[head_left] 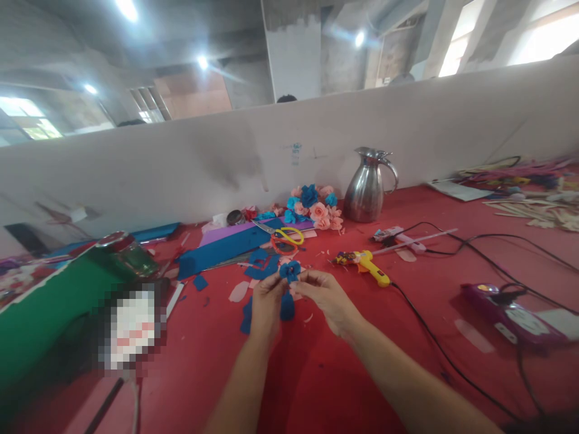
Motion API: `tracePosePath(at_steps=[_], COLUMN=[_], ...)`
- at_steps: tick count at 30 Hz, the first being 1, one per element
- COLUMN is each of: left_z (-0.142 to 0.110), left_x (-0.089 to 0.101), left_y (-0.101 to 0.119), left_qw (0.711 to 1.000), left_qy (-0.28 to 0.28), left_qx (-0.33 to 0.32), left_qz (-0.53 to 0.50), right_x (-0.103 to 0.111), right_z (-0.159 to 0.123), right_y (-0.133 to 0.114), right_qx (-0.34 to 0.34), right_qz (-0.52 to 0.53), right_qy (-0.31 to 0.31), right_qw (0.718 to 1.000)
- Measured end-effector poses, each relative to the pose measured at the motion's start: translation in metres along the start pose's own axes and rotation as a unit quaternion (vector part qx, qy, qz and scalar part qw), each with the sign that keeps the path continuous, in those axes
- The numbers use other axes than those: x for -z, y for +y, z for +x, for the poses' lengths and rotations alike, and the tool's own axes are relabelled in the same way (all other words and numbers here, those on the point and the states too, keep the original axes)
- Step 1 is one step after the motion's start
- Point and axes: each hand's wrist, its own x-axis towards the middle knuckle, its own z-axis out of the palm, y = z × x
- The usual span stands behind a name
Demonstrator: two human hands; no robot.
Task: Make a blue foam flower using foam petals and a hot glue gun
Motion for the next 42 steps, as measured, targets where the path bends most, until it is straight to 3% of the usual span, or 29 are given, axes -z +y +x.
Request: tracePosePath(at_steps=[4,9,12,20,29,36,42], left_z=[0.000,0.000,0.000,-0.003,-0.002,0.000,0.001], left_x=[-0.001,-0.003,-0.003,-0.006,-0.002,0.001,-0.001], left_y=[0.000,0.003,0.004,0.011,0.009,0.003,0.000], left_qw=[1.000,0.999,0.997,0.992,0.979,0.984,0.997], left_qy=[0.011,0.004,-0.014,0.023,0.040,0.054,0.051], left_qx=[-0.001,-0.018,-0.043,-0.092,-0.135,-0.116,-0.050], left_qz=[-0.003,0.035,0.058,0.085,0.149,0.124,0.042], right_x=[0.004,0.015,0.019,0.017,0.014,0.013,0.009], right_z=[-0.001,0.001,0.003,0.002,0.001,0.003,0.004], right_y=[-0.006,-0.015,-0.016,-0.017,-0.016,-0.010,0.001], right_qx=[0.011,0.155,0.182,0.192,0.139,0.116,0.096], right_qz=[-0.036,-0.095,-0.141,-0.216,-0.150,-0.158,-0.161], right_qy=[0.006,0.086,0.102,0.115,0.085,0.088,0.090], right_qw=[0.999,0.980,0.968,0.950,0.975,0.977,0.978])
